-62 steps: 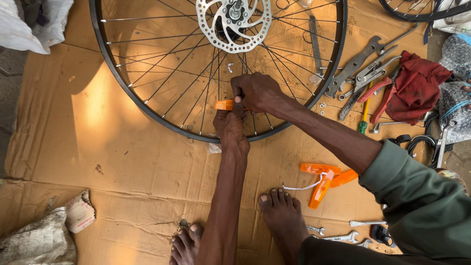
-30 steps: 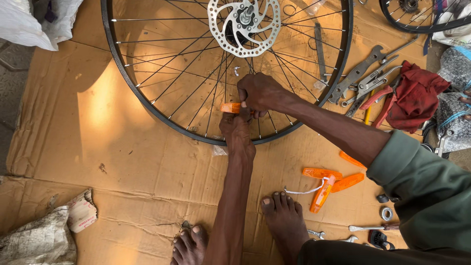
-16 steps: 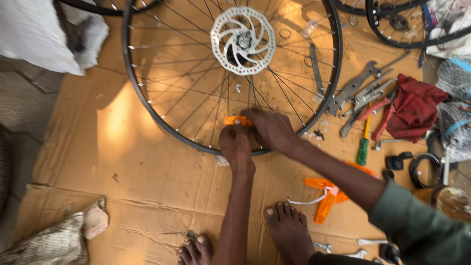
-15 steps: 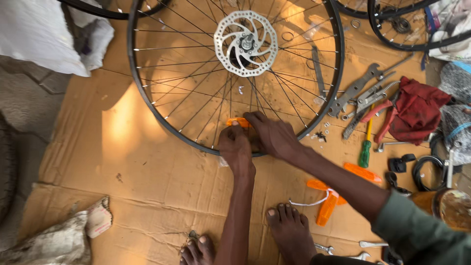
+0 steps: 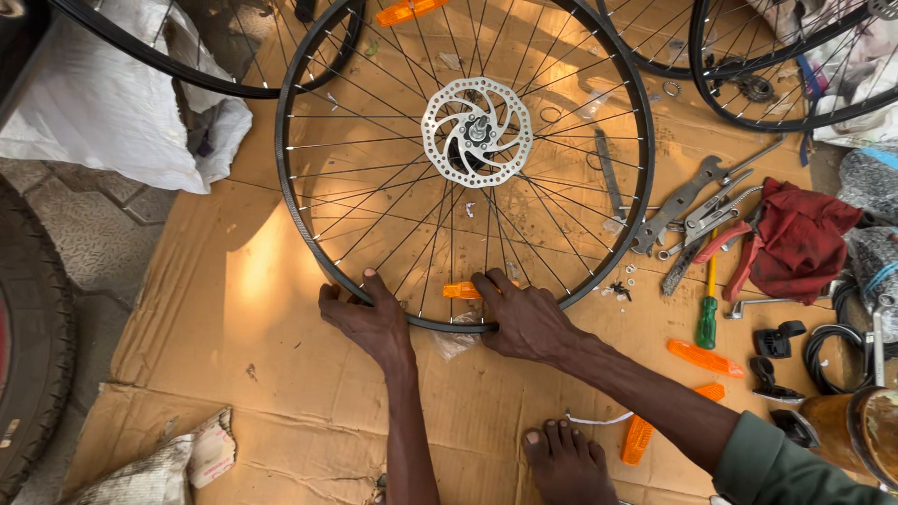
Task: The person assembles orange bicycle reflectors with black plastic mounts and small hardware, then attaches them to the spokes of two bicycle wheels. The person handles the reflectors, mounts, and wheels by hand, positioning each reflector between spokes and securing it in place.
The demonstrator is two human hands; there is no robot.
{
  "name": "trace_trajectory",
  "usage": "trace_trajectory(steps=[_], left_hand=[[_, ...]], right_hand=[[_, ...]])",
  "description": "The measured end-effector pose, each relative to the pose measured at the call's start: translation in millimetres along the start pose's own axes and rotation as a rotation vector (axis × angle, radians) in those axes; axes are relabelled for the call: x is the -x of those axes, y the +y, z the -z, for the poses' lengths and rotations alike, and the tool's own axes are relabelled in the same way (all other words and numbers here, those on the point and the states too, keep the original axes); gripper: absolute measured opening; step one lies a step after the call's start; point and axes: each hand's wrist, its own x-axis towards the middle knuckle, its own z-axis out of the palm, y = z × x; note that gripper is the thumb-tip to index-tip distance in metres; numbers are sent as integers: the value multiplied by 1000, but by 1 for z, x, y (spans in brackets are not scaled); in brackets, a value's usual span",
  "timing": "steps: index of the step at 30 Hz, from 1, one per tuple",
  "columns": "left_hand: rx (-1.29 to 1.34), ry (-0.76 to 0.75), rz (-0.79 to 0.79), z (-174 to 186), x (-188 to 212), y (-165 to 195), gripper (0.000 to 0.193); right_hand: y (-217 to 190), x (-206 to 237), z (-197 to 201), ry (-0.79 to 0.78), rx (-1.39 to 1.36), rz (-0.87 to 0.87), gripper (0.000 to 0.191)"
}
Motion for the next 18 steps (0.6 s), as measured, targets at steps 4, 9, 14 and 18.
trace_trajectory(steps=[4, 9, 14, 18], left_hand=[[106, -44, 83, -6, 0, -8, 59], [273, -120, 256, 1, -8, 6, 39], [444, -98, 226, -6, -9, 40, 31], [717, -159, 193, -17, -14, 75, 32]], right_hand=[[4, 5, 1, -45, -49, -4, 79], [26, 15, 14, 148, -226, 16, 80], [77, 36, 12, 780, 4, -238, 61], [116, 44, 3, 786, -146, -396, 67]])
